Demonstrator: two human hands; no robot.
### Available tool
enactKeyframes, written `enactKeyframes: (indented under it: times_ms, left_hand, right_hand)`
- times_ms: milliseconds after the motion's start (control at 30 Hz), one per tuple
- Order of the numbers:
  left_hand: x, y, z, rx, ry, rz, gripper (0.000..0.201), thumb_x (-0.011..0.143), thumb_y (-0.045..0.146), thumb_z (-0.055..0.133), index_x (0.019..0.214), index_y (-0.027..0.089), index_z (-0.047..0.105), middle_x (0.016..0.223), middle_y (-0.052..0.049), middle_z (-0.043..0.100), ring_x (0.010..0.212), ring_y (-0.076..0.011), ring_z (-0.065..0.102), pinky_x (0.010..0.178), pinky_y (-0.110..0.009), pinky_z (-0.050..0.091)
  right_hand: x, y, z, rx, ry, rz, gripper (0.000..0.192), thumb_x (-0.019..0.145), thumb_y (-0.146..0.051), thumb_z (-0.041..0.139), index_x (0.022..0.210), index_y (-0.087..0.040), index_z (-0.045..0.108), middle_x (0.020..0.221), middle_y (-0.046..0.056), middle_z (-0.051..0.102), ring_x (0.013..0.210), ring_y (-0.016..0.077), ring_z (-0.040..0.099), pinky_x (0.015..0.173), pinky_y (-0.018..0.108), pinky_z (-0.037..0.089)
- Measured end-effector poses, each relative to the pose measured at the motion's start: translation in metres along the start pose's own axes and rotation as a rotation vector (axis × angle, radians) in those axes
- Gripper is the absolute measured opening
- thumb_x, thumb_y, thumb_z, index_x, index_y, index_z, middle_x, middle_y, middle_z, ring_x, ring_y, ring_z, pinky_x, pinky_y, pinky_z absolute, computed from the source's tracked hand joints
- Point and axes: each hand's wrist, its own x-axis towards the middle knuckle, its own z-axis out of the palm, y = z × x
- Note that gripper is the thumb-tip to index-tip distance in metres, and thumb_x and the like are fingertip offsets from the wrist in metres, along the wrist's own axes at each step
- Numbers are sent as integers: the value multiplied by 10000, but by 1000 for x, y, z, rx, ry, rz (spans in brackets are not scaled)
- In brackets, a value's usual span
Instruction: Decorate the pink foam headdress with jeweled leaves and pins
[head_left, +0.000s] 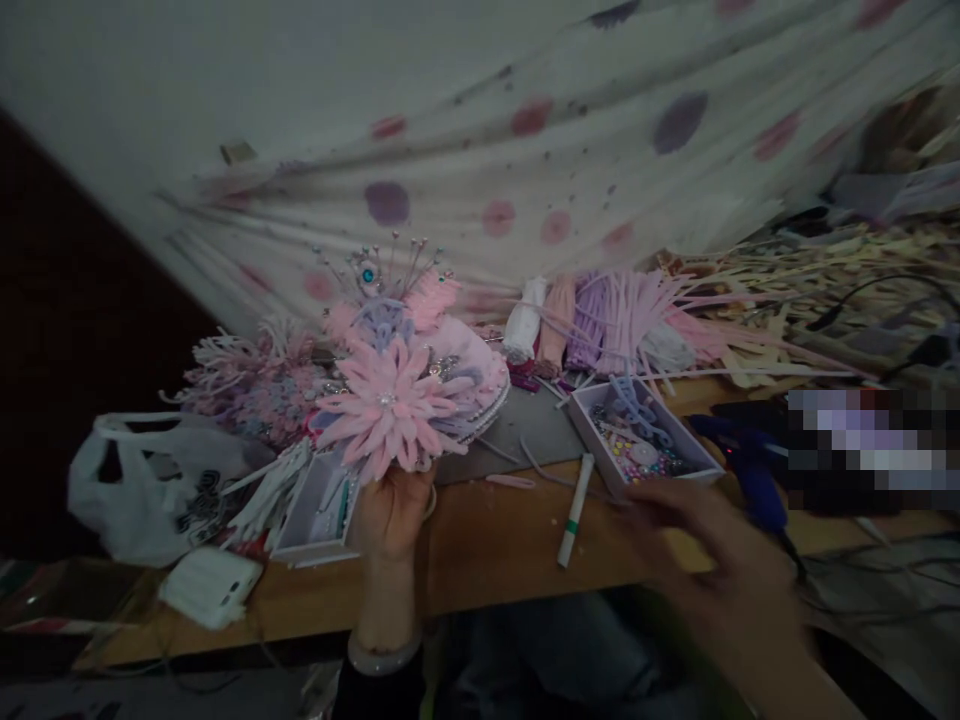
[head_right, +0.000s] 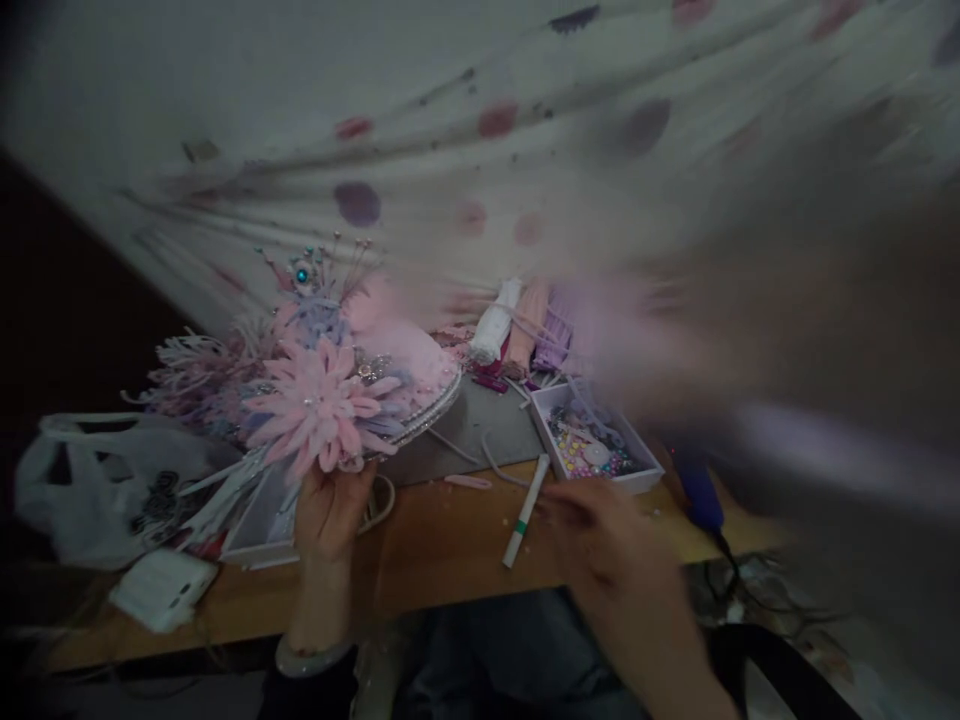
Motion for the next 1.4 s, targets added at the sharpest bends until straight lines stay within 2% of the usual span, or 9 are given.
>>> enactKeyframes:
  times_ms: [67, 167, 267, 467, 633, 767, 867, 1200, 1400]
  left_hand:
    - [-9, 10, -13, -92, -161, -11, 531, 1038, 261, 167, 1226, 287, 663, 1213, -47, 722, 1184, -169, 630, 1134, -471, 342]
    - [-23, 19, -33, -208, -423, -46, 525, 1039, 295, 182, 1245, 232, 661, 1298, -83, 666, 1238, -176, 596, 1111, -399, 396]
    - [-31, 24, -48, -257, -541, -51, 522, 1040, 284, 174, 1297, 199, 620, 1342, -95, 632, 1288, -170, 552, 1120, -367, 389]
    - [-25, 34, -49, -218, -305, -59, 576, 1028, 205, 145, 1183, 250, 698, 1221, -68, 715, 1170, -170, 641, 1114, -435, 389]
    - [-21, 36, -50, -160, -170, 5, 445, 1011, 235, 294, 1098, 237, 730, 1128, -63, 756, 1083, -171, 682, 1044, -378, 458]
    - [-23, 35, -59, -143, -127, 22, 401, 1007, 277, 337, 1074, 221, 728, 1080, -66, 769, 1051, -169, 687, 1036, -355, 458]
    - [-23, 35, -63, -143, -101, 14, 370, 996, 307, 366, 1087, 230, 716, 1092, -63, 763, 1065, -175, 676, 1076, -376, 415]
    - [-24, 36, -52, -202, -132, -34, 351, 975, 246, 397, 977, 229, 748, 1034, -38, 781, 994, -163, 707, 930, -318, 529]
    - [-26, 41, -46, -236, -69, -20, 318, 984, 251, 424, 1005, 218, 739, 980, -42, 783, 963, -162, 709, 877, -284, 549]
  right_hand:
    - [17, -9, 38, -41, -212, -151, 174, 998, -221, 470, 1080, -200, 622, 1072, 69, 617, 950, 192, 608, 812, 320, 532]
    - [34, -18, 92, -167, -297, -171, 137, 913, -100, 591, 1016, -158, 660, 1057, 113, 628, 990, 274, 587, 817, 392, 513]
    - [40, -15, 122, -304, -356, -149, 47, 865, -69, 653, 844, -110, 665, 901, 130, 634, 868, 280, 591, 761, 407, 503]
    - [74, 0, 99, -368, -439, -97, 71, 926, -150, 615, 859, -125, 611, 826, 19, 592, 800, 174, 571, 776, 328, 473]
    - [112, -2, 73, -285, -355, -78, 126, 947, -142, 550, 1037, -83, 616, 1058, 176, 587, 988, 288, 534, 868, 410, 415]
    - [87, -9, 92, -56, -610, -204, 144, 850, -161, 728, 973, -173, 653, 960, 54, 616, 898, 194, 590, 797, 267, 454]
    - [63, -8, 112, 50, -729, -224, 65, 872, -140, 697, 905, -175, 653, 934, 39, 602, 844, 161, 596, 754, 240, 459]
    - [64, -5, 123, 86, -687, -261, 132, 946, -87, 474, 866, -160, 549, 913, 70, 536, 815, 189, 520, 740, 296, 407]
    - [76, -16, 138, 51, -657, -334, 95, 938, -91, 521, 884, -147, 575, 939, 69, 552, 864, 192, 523, 768, 302, 411]
